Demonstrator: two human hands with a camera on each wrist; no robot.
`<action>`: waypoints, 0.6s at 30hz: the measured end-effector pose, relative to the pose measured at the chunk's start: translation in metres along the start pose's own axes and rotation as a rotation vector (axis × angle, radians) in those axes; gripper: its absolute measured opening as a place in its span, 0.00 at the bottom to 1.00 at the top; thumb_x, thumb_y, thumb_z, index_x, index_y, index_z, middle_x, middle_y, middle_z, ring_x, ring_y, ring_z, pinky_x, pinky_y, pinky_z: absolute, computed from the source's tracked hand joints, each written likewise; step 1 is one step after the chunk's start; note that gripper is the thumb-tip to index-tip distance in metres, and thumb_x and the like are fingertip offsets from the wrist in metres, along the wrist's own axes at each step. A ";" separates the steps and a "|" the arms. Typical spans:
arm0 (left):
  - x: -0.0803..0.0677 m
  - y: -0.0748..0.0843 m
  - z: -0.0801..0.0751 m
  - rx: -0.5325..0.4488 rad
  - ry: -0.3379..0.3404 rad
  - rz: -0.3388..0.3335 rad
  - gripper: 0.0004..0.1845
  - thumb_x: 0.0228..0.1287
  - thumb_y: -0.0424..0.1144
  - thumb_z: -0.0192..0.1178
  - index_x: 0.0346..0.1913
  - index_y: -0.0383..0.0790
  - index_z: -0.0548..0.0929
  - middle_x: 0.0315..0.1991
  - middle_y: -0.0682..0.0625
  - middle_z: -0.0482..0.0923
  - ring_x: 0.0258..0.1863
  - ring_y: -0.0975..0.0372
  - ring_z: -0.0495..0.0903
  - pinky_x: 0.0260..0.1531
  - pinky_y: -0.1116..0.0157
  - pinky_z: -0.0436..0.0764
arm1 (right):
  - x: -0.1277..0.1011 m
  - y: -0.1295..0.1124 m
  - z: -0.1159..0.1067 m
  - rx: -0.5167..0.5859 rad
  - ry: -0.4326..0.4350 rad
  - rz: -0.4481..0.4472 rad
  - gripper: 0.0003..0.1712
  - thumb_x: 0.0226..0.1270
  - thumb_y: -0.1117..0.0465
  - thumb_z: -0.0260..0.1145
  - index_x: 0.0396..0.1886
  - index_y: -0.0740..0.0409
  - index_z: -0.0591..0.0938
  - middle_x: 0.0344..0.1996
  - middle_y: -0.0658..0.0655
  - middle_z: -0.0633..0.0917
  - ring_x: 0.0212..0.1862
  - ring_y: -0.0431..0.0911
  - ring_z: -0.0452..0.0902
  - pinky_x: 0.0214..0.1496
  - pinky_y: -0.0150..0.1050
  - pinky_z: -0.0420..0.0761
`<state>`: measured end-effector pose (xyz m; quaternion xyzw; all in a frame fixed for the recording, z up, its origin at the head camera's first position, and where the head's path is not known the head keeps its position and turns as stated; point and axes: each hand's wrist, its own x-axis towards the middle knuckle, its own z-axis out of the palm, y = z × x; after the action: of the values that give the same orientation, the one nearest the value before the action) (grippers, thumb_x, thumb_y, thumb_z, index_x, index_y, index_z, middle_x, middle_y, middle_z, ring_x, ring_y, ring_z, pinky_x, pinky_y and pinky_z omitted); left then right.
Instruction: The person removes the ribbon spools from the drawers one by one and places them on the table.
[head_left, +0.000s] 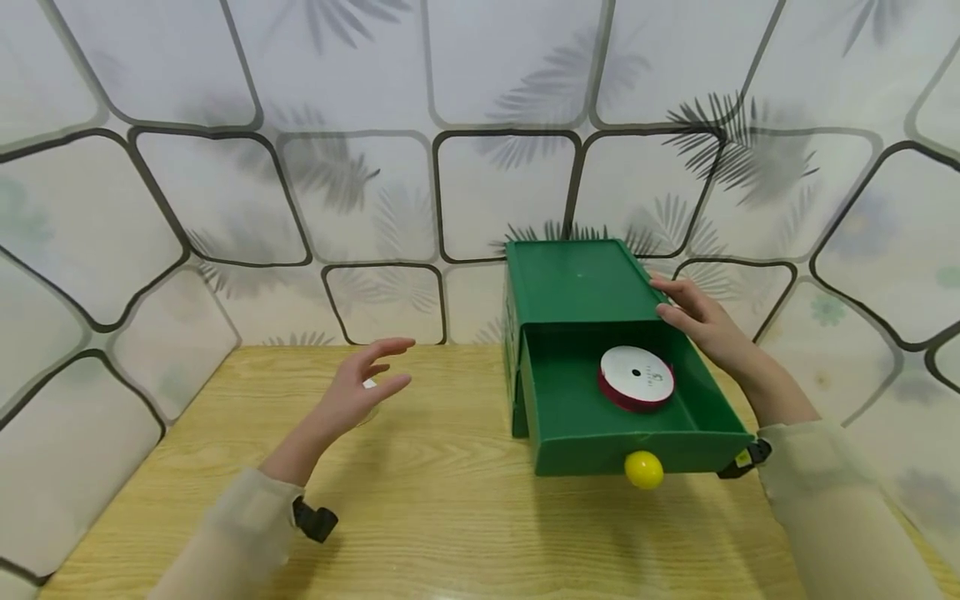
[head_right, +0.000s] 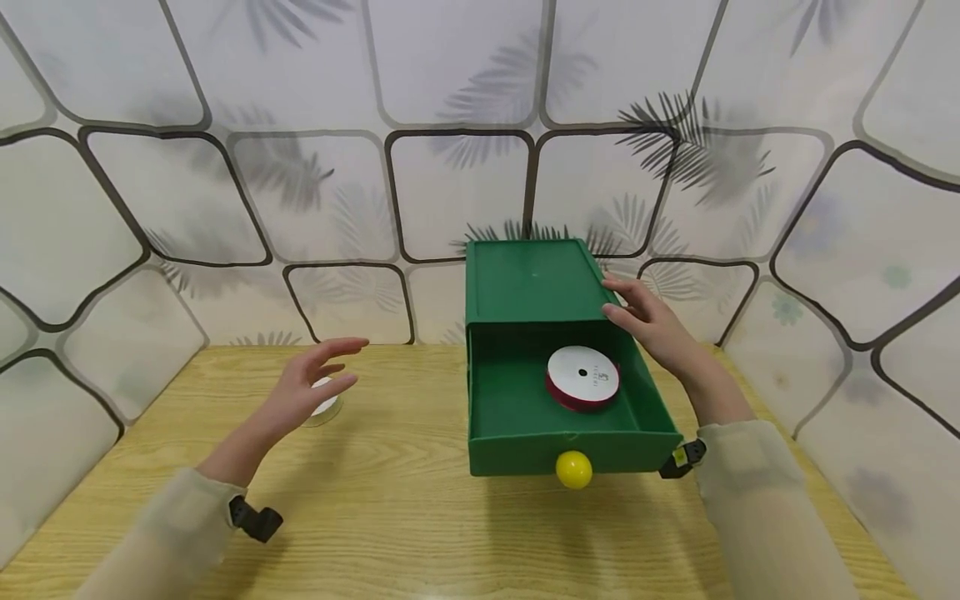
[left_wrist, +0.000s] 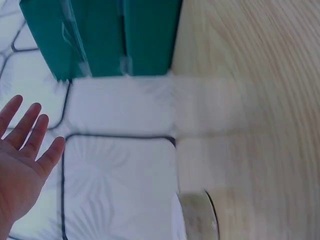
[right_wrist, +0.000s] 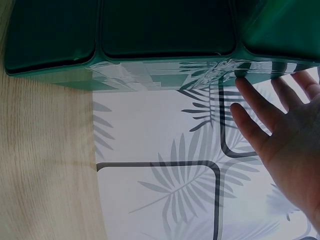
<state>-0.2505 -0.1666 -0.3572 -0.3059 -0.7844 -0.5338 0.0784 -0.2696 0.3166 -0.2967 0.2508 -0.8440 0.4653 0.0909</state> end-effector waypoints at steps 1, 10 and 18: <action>0.001 0.005 0.004 -0.014 0.002 0.022 0.24 0.67 0.29 0.59 0.65 0.35 0.72 0.64 0.41 0.70 0.64 0.49 0.65 0.62 0.43 0.62 | 0.000 0.000 0.000 -0.002 0.000 0.001 0.24 0.77 0.64 0.51 0.70 0.59 0.65 0.73 0.69 0.56 0.71 0.62 0.54 0.56 0.23 0.65; 0.018 0.046 0.038 -0.115 -0.029 0.209 0.22 0.67 0.31 0.60 0.63 0.35 0.74 0.62 0.43 0.73 0.63 0.55 0.68 0.61 0.47 0.65 | -0.002 0.000 0.000 -0.007 -0.004 0.025 0.24 0.78 0.63 0.51 0.70 0.58 0.65 0.73 0.68 0.56 0.70 0.64 0.53 0.56 0.26 0.65; 0.042 0.085 0.064 -0.185 -0.075 0.376 0.26 0.69 0.46 0.60 0.62 0.33 0.74 0.61 0.43 0.74 0.63 0.54 0.69 0.62 0.51 0.66 | 0.000 0.001 0.000 0.002 0.009 -0.008 0.23 0.77 0.65 0.51 0.69 0.60 0.66 0.72 0.70 0.57 0.71 0.60 0.54 0.55 0.22 0.65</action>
<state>-0.2228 -0.0725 -0.2978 -0.4726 -0.6636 -0.5677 0.1188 -0.2700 0.3171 -0.2975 0.2522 -0.8420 0.4671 0.0964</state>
